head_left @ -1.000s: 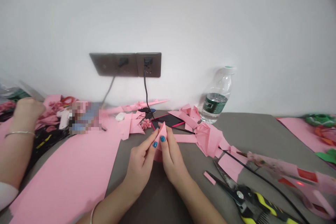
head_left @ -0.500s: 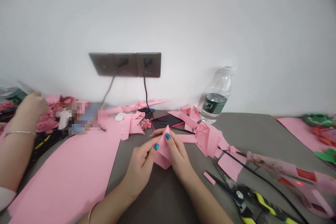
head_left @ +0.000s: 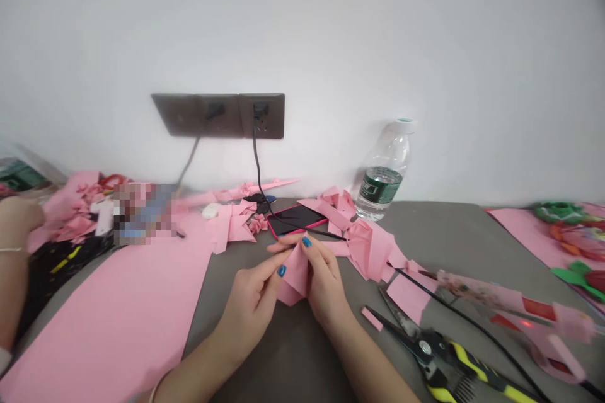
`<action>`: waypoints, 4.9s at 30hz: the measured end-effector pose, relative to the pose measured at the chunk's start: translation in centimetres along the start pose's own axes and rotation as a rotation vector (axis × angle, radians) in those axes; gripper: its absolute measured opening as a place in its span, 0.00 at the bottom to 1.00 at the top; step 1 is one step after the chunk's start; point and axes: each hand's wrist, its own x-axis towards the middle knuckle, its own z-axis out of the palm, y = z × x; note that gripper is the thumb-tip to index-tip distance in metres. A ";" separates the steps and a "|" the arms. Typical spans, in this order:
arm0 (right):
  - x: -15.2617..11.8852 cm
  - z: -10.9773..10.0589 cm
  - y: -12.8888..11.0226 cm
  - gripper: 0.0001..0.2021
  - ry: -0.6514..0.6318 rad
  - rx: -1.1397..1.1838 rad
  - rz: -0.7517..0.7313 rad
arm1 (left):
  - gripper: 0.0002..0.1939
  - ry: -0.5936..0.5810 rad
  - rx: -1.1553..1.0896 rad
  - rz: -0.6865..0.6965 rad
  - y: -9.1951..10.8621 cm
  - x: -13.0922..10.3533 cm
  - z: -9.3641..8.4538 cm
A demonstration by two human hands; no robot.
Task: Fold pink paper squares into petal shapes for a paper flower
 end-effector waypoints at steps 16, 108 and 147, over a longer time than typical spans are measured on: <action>0.5 -0.4 -0.2 0.13 0.083 0.175 -0.026 | 0.20 0.086 0.197 0.168 -0.2 -0.4 -0.1; 0.7 -0.4 -0.4 0.08 -0.132 -0.048 0.010 | 0.14 0.075 0.101 -0.015 0.0 0.8 -1.5; 0.5 -0.3 -0.4 0.08 -0.039 0.171 0.055 | 0.12 0.153 0.337 0.162 0.1 0.3 -1.5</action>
